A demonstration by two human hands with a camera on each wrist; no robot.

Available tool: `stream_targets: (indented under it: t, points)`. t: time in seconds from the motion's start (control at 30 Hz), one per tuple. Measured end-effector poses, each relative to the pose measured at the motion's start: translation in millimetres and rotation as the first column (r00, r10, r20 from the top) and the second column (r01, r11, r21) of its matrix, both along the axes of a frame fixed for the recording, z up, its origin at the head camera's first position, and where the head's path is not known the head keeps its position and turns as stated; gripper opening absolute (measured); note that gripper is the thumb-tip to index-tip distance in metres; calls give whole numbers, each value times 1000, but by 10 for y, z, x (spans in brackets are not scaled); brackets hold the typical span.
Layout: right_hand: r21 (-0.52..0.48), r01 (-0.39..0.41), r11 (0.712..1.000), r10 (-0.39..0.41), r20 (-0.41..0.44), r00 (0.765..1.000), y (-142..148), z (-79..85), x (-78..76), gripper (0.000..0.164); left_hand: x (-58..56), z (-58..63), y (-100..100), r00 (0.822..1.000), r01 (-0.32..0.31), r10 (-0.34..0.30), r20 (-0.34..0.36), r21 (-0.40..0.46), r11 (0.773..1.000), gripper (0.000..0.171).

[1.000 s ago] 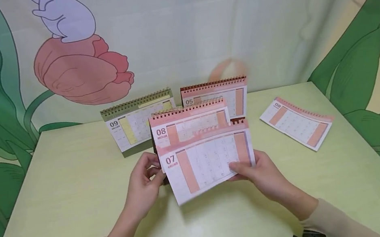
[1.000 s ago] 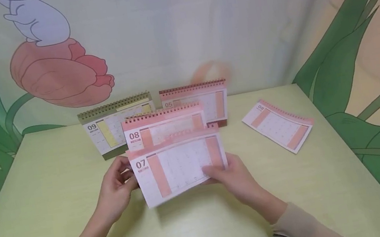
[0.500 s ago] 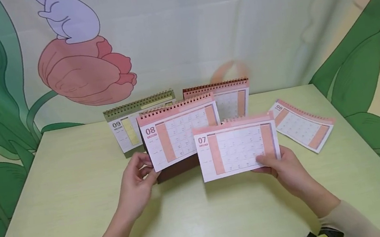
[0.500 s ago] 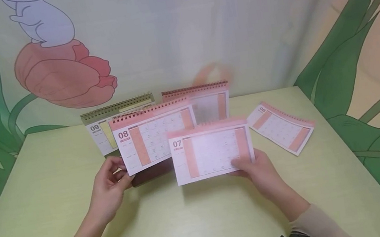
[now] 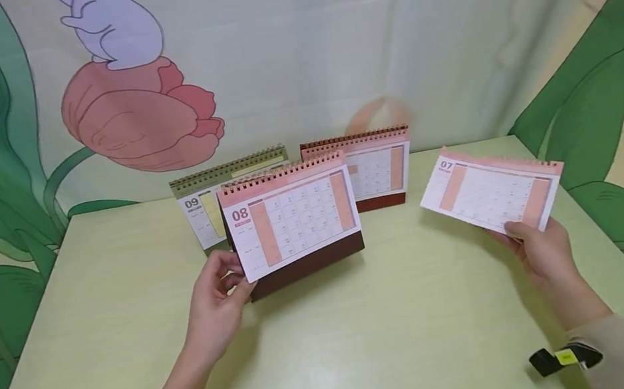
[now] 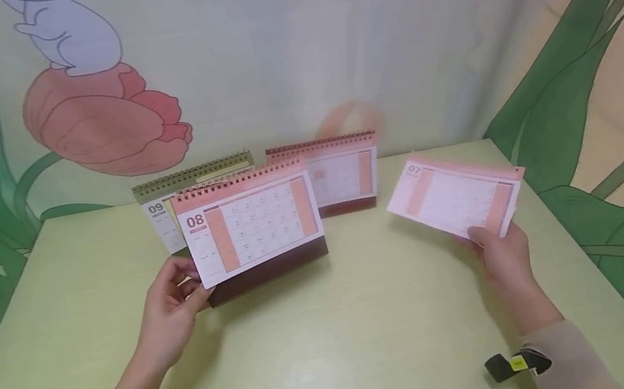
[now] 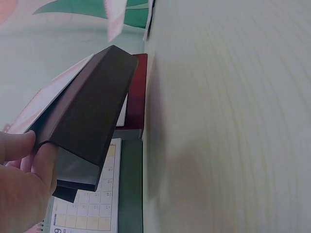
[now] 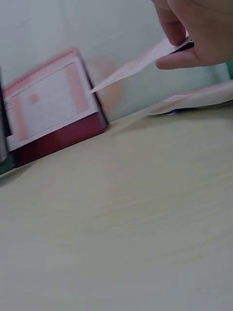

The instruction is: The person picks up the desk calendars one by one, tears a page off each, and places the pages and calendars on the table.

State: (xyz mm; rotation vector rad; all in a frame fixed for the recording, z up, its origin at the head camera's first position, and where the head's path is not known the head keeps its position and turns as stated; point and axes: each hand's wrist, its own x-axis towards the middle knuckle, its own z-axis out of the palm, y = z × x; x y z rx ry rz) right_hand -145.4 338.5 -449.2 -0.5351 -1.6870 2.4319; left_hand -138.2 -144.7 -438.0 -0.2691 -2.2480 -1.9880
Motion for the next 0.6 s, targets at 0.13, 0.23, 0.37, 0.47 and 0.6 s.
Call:
stream_targets:
  t: [0.13,0.23,0.37,0.47,0.6]
  points:
    - [-97,56,994,-49,74,996,198,-40,-145,62,15,4,-5,1000,6,-6,0,-3,1000,28]
    - [-127,24,992,-11,101,995,292,-71,-207,67,23,0,7,1000,18,-18,-5,3,1000,27]
    - [-15,-46,999,47,147,988,372,-90,-232,55,29,-11,26,999,30,-30,-10,12,999,27]
    - [251,-98,963,44,214,976,405,-85,-217,51,30,-23,36,999,36,-36,-5,12,999,27]
    - [722,-159,674,-68,275,959,400,-21,-139,76,35,-32,47,999,46,-46,5,13,999,27]
